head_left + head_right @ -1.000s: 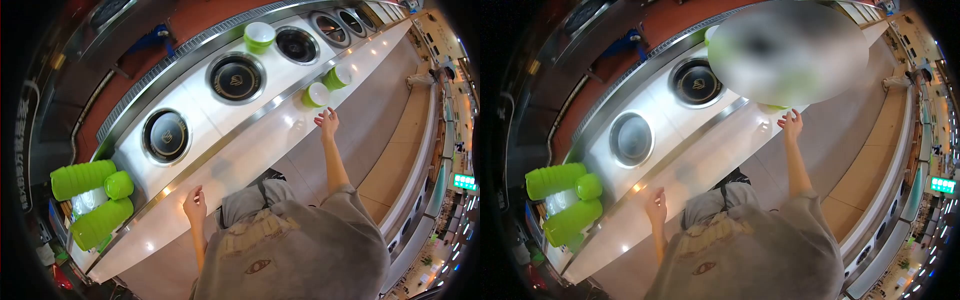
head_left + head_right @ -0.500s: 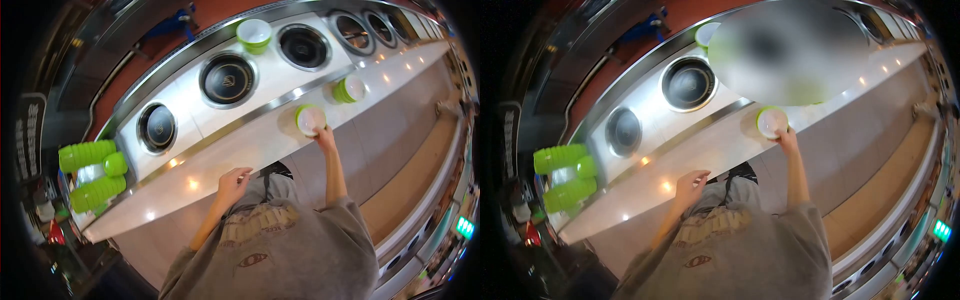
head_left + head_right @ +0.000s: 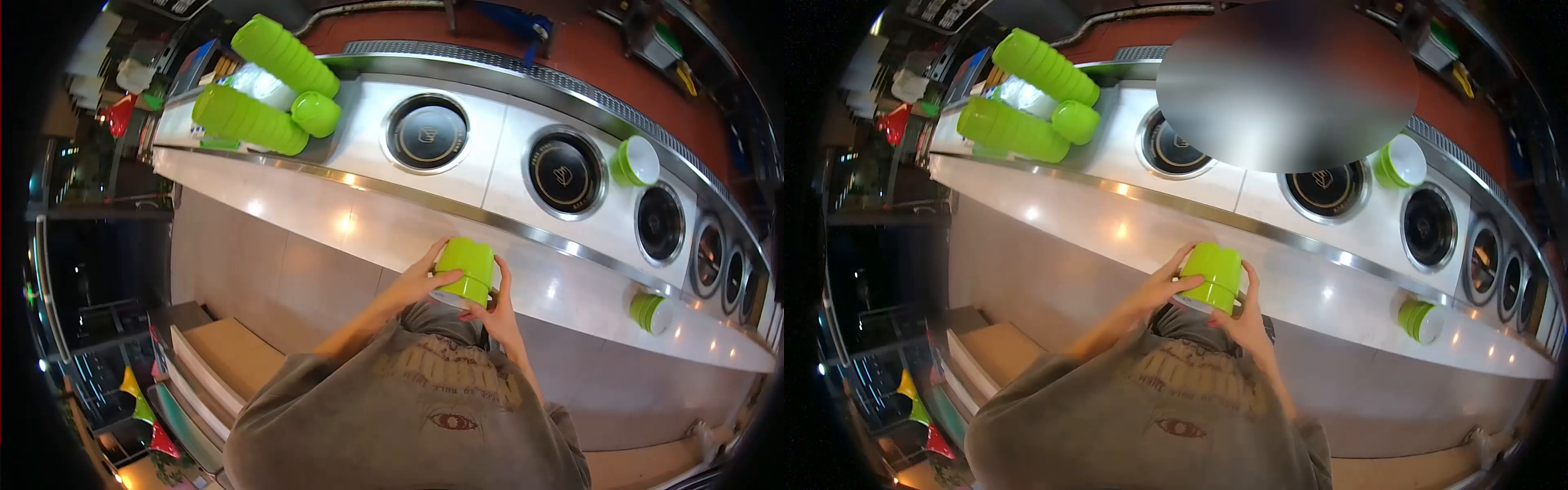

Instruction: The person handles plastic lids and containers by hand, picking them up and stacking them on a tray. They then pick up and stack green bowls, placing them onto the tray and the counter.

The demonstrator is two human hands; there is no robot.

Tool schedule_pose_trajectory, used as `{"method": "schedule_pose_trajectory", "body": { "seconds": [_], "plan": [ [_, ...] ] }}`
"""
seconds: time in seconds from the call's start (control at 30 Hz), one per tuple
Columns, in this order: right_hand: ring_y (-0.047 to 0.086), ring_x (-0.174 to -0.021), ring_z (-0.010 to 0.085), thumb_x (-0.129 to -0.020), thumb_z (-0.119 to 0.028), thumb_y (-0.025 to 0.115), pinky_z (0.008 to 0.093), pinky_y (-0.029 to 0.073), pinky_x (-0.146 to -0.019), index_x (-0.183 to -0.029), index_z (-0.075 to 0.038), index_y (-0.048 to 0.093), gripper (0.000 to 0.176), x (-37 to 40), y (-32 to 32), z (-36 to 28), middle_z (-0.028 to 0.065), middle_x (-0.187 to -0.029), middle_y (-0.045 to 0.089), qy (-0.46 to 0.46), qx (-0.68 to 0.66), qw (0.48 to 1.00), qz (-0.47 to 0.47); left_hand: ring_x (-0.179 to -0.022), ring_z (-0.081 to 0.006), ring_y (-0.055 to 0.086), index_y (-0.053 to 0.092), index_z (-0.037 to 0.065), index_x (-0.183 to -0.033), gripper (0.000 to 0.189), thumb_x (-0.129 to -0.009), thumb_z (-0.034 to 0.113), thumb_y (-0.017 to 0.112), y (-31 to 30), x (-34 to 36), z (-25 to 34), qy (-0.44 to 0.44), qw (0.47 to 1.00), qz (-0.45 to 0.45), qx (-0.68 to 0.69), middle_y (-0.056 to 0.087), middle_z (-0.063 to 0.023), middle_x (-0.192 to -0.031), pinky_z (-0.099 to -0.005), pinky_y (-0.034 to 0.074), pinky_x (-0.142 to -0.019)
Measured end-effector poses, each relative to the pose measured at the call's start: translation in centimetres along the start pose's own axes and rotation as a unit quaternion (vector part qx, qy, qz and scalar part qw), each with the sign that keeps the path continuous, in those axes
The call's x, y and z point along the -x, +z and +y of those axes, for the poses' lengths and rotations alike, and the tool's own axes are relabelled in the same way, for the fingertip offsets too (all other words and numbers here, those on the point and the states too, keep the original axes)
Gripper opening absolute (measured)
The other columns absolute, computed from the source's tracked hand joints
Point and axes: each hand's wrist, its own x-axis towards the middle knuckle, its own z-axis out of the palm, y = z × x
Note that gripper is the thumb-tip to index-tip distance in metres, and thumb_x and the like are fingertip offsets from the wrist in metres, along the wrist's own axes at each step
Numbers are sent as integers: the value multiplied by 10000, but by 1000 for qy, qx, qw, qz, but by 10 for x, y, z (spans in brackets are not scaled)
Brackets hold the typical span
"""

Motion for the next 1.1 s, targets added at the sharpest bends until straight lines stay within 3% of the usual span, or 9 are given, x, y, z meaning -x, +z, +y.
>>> {"method": "schedule_pose_trajectory", "body": {
  "seconds": [0.1,0.17,0.27,0.37,0.47,0.7,0.8,1.0,1.1],
  "plan": [
    [682,-1013,302,-818,144,628,397,627,-747,-1604,-329,-93,1167,-28,22,-14,226,-1440,449,24,20,997,-73,-1138,-286,630,297,234,-1568,868,-865,439,763,-37,13,0,72,996,33,-44,600,-177,-1323,-376,552,-846],
    [634,-1126,307,-777,143,668,398,611,-805,-1608,-322,-86,1215,-46,39,-28,206,-1450,446,41,8,992,-118,-1113,-303,652,326,221,-1561,878,-842,426,786,-65,26,16,78,993,41,-81,638,-175,-1276,-374,526,-894],
    [555,-1252,297,-717,105,747,400,559,-919,-1614,-296,-49,1265,-80,67,-21,172,-1463,436,12,29,991,-127,-1060,-366,676,318,228,-1569,911,-822,442,794,-100,32,9,187,966,78,-163,679,-200,-1195,-395,514,-907],
    [512,-1297,273,-665,47,821,393,496,-1013,-1596,-249,57,1240,-110,104,-19,132,-1441,445,8,-4,993,-114,-1095,-214,640,296,243,-1589,883,-860,292,793,-133,46,33,150,958,85,-231,625,-125,-1326,-357,534,-901],
    [509,-1285,262,-640,12,857,398,463,-1055,-1537,-213,169,1153,-138,139,-16,106,-1390,463,-11,-10,997,-78,-1028,-396,683,285,234,-1592,949,-823,488,779,-175,45,35,195,935,122,-270,681,-241,-1150,-407,514,-874],
    [537,-1246,260,-613,-31,914,407,486,-1044,-1447,-165,251,1074,-250,227,-46,104,-1384,431,-134,76,988,-5,-1195,-345,625,340,127,-1567,763,-927,290,722,-273,28,17,328,923,190,69,562,-180,-1418,-412,530,-939],
    [547,-1240,267,-608,-80,946,432,509,-1031,-1403,-147,288,1034,-302,272,-56,131,-1368,449,-273,170,946,46,-1217,-310,610,413,103,-1520,660,-938,216,704,-305,27,4,289,920,245,96,538,-157,-1445,-405,533,-948],
    [580,-1199,297,-596,-202,979,427,517,-1009,-1344,-61,371,975,-399,330,-57,171,-1276,532,-373,343,850,143,-1141,-231,643,547,91,-1399,490,-931,150,676,-339,37,-29,211,935,276,74,625,-134,-1326,-346,538,-884],
    [612,-1147,314,-597,-234,978,413,527,-965,-1299,-52,441,902,-436,329,-41,169,-1266,558,-433,505,727,171,-1081,-196,654,582,91,-1364,444,-930,129,670,-345,40,-41,194,934,284,93,652,-119,-1279,-315,534,-840]
  ]
}}
